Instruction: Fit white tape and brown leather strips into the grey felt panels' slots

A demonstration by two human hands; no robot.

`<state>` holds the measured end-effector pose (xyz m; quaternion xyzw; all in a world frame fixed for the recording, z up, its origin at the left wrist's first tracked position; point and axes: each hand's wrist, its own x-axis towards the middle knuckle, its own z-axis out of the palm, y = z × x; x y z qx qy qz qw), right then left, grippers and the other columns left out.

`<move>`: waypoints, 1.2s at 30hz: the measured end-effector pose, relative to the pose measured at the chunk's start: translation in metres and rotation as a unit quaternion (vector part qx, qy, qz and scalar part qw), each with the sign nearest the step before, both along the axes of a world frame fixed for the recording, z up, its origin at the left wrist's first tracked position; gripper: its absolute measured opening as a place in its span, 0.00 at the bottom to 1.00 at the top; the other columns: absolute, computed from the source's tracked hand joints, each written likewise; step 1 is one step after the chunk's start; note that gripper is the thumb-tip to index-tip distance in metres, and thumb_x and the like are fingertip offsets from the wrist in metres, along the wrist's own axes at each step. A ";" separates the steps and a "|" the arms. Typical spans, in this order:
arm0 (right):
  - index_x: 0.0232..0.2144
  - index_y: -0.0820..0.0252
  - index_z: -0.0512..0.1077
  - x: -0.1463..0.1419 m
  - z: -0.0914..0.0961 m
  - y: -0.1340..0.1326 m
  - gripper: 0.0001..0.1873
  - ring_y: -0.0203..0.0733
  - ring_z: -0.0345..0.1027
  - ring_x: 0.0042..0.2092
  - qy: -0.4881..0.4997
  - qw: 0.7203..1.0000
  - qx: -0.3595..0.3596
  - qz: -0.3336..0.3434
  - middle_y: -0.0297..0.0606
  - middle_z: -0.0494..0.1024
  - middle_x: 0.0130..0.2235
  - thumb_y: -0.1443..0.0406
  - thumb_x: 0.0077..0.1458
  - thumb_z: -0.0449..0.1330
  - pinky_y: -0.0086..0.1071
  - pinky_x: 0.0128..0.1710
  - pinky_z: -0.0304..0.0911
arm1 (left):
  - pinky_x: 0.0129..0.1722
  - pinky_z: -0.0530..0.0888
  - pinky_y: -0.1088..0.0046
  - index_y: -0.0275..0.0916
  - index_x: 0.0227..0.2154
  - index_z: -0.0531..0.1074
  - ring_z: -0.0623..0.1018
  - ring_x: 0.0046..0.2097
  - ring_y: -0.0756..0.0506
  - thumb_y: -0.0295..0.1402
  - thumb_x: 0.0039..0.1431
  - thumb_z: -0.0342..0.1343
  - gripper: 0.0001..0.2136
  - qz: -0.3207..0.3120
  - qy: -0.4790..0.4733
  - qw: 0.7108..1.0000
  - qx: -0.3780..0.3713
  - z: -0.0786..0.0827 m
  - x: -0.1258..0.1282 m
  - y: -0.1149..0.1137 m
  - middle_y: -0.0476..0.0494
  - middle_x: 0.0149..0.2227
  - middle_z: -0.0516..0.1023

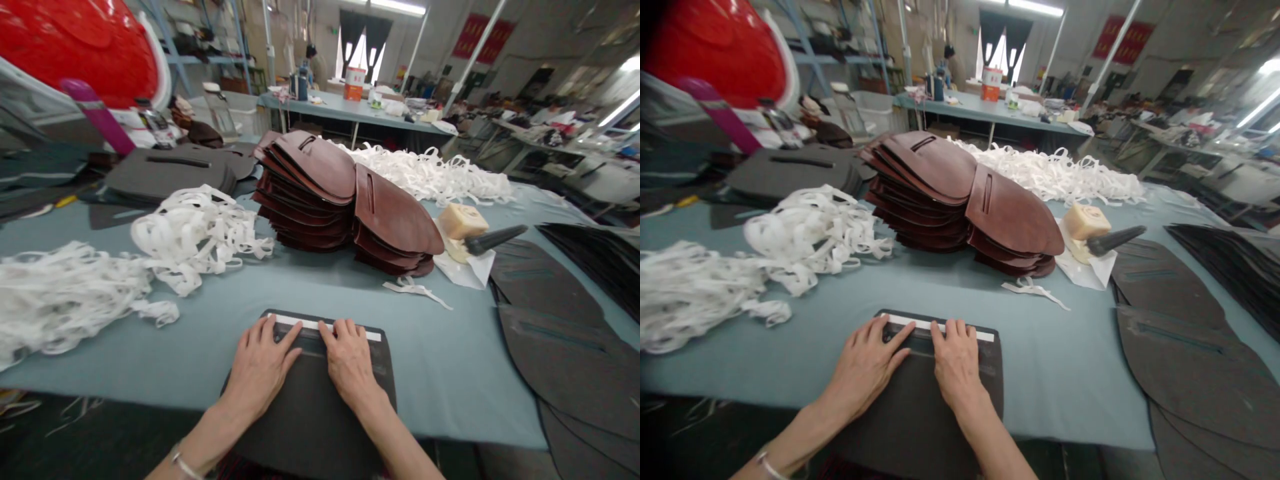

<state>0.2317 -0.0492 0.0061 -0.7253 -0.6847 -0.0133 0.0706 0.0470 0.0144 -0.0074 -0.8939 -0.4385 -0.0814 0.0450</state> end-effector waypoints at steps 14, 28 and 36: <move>0.33 0.60 0.68 -0.005 -0.004 0.043 0.14 0.48 0.66 0.37 -0.027 0.999 -0.008 -0.036 0.42 0.73 0.32 0.56 0.62 0.51 0.37 0.36 0.55 | 0.57 0.63 0.57 0.37 0.54 0.64 0.65 0.59 0.40 0.29 0.64 0.42 0.17 0.004 -0.150 0.989 -0.007 -0.017 -0.011 0.022 0.37 0.56 0.67; 0.39 0.59 0.70 -0.059 -0.022 0.090 0.14 0.43 0.63 0.41 0.097 0.990 0.062 0.086 0.39 0.72 0.39 0.76 0.56 0.50 0.33 0.40 0.57 | 0.56 0.62 0.59 0.40 0.61 0.54 0.64 0.58 0.42 0.25 0.61 0.41 0.24 0.020 -0.158 0.987 -0.039 -0.015 -0.014 0.026 0.39 0.62 0.59; 0.41 0.61 0.70 -0.061 -0.017 0.069 0.12 0.48 0.62 0.41 -0.002 0.993 0.055 0.107 0.44 0.71 0.38 0.75 0.57 0.50 0.39 0.38 0.59 | 0.52 0.63 0.61 0.42 0.57 0.62 0.67 0.54 0.42 0.27 0.61 0.44 0.21 0.013 -0.120 0.992 -0.038 -0.005 -0.007 0.029 0.41 0.57 0.69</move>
